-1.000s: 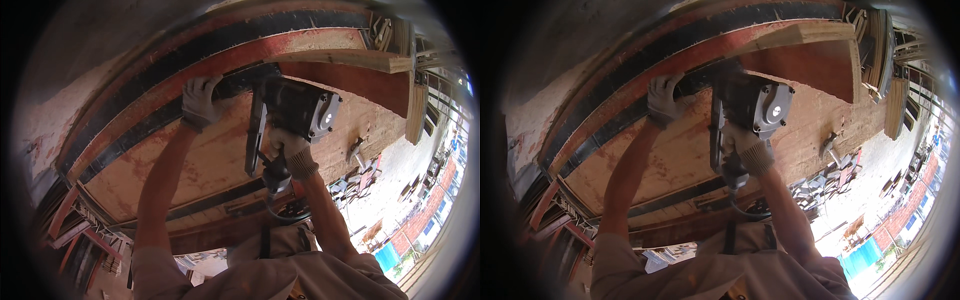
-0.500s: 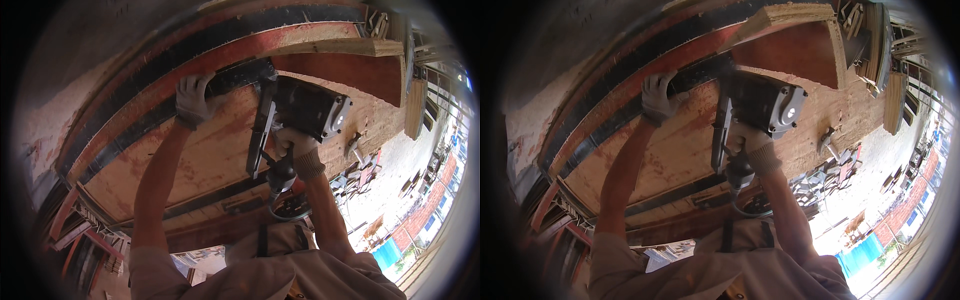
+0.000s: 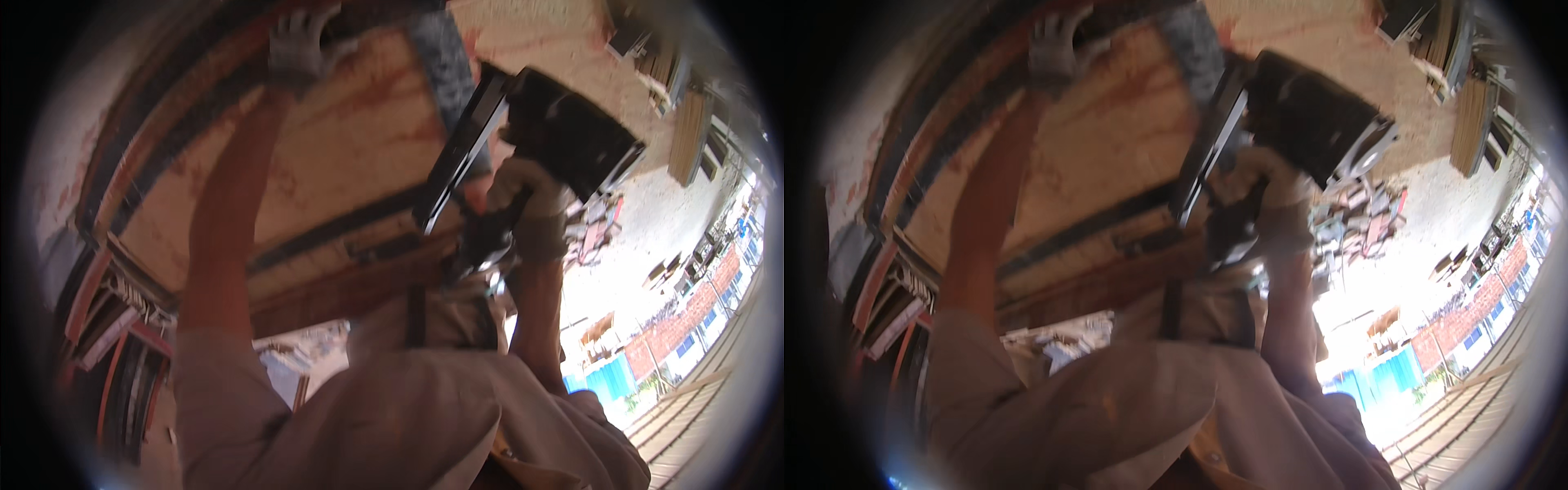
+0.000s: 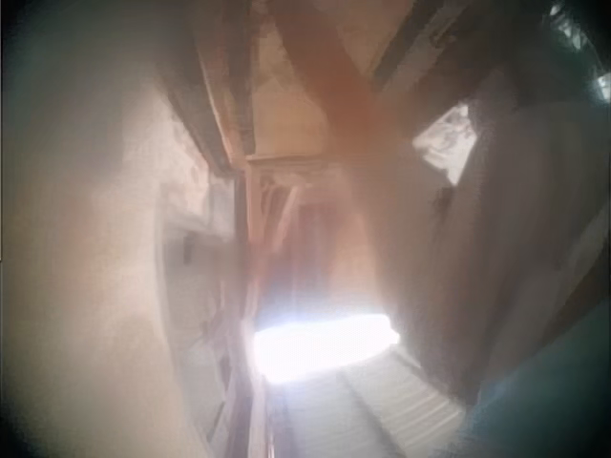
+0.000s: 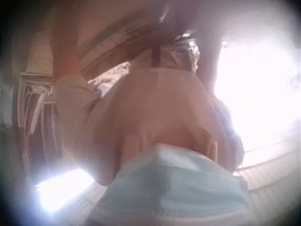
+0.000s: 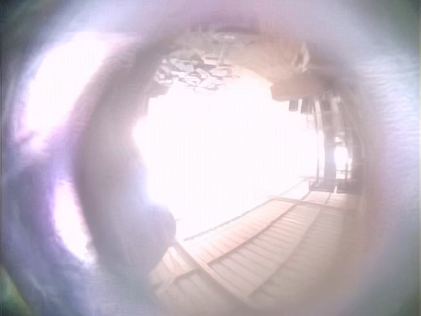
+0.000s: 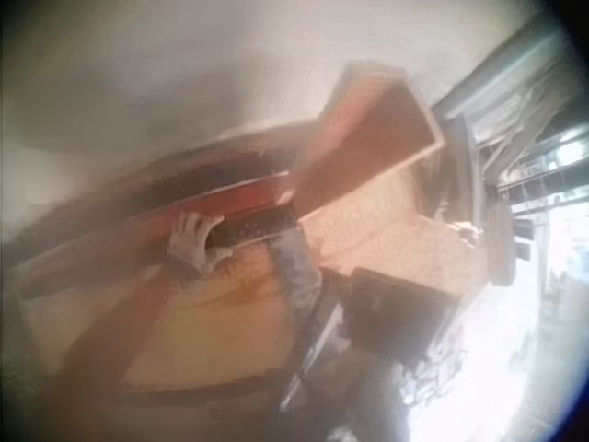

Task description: The person assembles a wooden frame by placing small dark wood pieces onto a larger board and securing them with a pneumatic nail gun. The person repeatedly picks up pieces, positions them, and nails them in place.

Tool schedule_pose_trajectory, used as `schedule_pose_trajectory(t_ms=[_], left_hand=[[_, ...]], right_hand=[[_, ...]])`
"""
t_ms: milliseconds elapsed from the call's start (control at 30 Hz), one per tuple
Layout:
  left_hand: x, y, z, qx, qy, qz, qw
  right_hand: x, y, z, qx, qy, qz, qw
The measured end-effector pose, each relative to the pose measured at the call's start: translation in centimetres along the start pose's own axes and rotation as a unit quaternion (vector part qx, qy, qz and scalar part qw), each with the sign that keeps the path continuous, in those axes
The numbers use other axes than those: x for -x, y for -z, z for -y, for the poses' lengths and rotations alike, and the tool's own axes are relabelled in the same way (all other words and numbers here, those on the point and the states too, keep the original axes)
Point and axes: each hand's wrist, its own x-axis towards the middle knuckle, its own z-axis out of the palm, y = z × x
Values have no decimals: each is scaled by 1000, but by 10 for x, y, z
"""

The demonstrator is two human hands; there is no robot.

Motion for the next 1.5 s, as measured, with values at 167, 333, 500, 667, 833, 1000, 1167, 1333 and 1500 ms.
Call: schedule_pose_trajectory(t_ms=[167, 333, 500, 667, 833, 1000, 1167, 1333, 1500], left_hand=[[67, 8, -74, 35, 88, -90, 991], [250, 83, -238, 135, -26, 54, 989], [318, 119, -294, 96, 205, 393, 891], [275, 142, -268, 131, 172, 332, 918], [175, 138, -182, 239, 550, 131, 789], [19, 61, -134, 368, 363, -42, 855], [-89, 16, -145, 312, 348, -5, 884], [-118, 2, -140, 189, 359, 63, 912], [-120, 1, -139, 175, 335, 49, 924]], right_hand=[[53, 31, -20, 35, 32, -10, 999], [83, 50, -30, -43, -7, -25, 999], [95, 53, -33, -90, -7, 0, 996], [106, 47, -28, -96, 37, 13, 995], [101, 30, -31, -136, 19, 74, 988], [54, 9, -42, -221, -15, 128, 967], [33, -2, -43, -203, -40, 121, 971], [9, -15, -40, -254, -97, 63, 960], [-10, -17, -48, -304, -102, 60, 945]])
